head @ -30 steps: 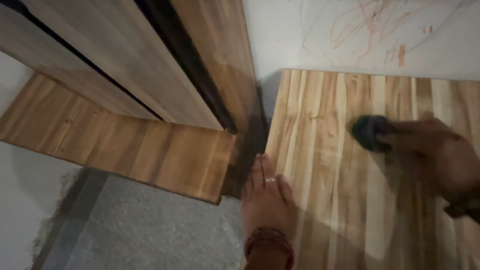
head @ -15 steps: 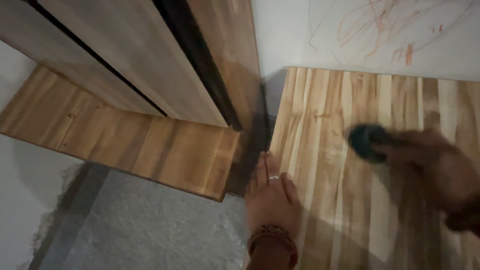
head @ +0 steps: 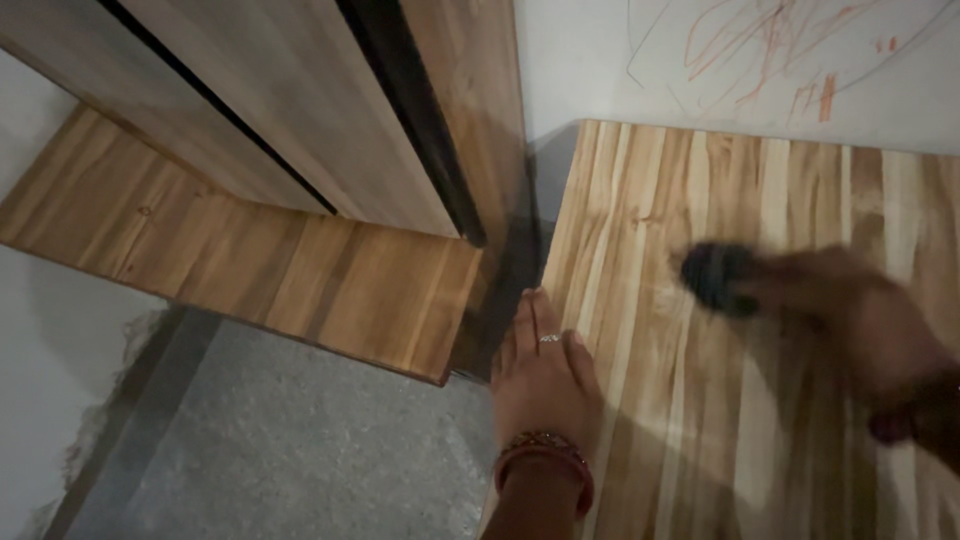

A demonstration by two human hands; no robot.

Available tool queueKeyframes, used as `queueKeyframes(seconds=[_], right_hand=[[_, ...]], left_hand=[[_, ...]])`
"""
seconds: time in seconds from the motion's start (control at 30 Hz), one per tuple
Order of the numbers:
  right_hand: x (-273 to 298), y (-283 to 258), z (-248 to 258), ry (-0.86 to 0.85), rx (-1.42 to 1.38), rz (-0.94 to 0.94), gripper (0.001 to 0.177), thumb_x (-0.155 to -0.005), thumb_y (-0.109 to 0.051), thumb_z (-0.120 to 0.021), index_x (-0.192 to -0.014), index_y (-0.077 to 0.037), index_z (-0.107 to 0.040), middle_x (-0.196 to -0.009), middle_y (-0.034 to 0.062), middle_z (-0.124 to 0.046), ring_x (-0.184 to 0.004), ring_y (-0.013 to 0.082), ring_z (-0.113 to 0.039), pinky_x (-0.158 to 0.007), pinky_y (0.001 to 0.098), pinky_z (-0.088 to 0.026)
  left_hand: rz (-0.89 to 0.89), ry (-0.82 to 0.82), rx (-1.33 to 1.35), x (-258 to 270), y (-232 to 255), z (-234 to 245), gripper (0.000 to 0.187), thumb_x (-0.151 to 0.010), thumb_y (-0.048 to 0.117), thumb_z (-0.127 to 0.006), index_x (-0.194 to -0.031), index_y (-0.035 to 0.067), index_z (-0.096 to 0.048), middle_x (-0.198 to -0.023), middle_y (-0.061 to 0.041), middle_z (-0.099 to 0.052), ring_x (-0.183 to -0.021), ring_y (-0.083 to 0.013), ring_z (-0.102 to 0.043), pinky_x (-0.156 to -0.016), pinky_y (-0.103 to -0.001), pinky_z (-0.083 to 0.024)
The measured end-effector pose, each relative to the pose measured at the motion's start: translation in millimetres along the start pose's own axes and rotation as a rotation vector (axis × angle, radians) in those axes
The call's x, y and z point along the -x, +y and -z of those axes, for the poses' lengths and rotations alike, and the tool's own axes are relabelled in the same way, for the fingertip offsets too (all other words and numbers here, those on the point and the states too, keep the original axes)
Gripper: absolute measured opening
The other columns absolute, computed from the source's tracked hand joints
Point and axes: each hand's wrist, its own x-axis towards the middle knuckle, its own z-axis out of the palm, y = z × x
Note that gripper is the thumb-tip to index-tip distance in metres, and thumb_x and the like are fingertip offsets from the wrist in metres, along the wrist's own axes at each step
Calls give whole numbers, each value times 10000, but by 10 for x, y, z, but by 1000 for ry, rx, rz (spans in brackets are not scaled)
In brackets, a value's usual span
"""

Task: The person wipes a wooden table surface with a dark cloth. They move a piece of paper aside at the start, then continue wiping the table in broad strokes across the entire surface.

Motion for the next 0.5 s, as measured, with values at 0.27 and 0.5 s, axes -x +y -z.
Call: queueKeyframes(seconds=[0.27, 0.5], right_hand=[[-168, -55, -21, 81, -221, 341, 222, -983, -124, -617, -1171, -89, -729, -1264, 167, -712, -1199, 304, -680, -1045, 425, -525], [0, -250, -109, 35, 31, -85, 213, -1029, -111, -644, -1183, -9, -751, -1157, 283, -704, -1045, 451, -635, -963, 515, -539]], left_hand=[[-2, -3, -22, 14, -27, -42, 575, -1044, 306, -355, -1553, 40, -327, -1588, -181, -394, -1370, -379, -451, -1103, -489, -358], [-36, 32, -17, 7, -41, -26, 577, -1032, 297, -380, -1539, 24, -341, -1563, -204, -419, -1364, -380, -467, -1100, -489, -373]])
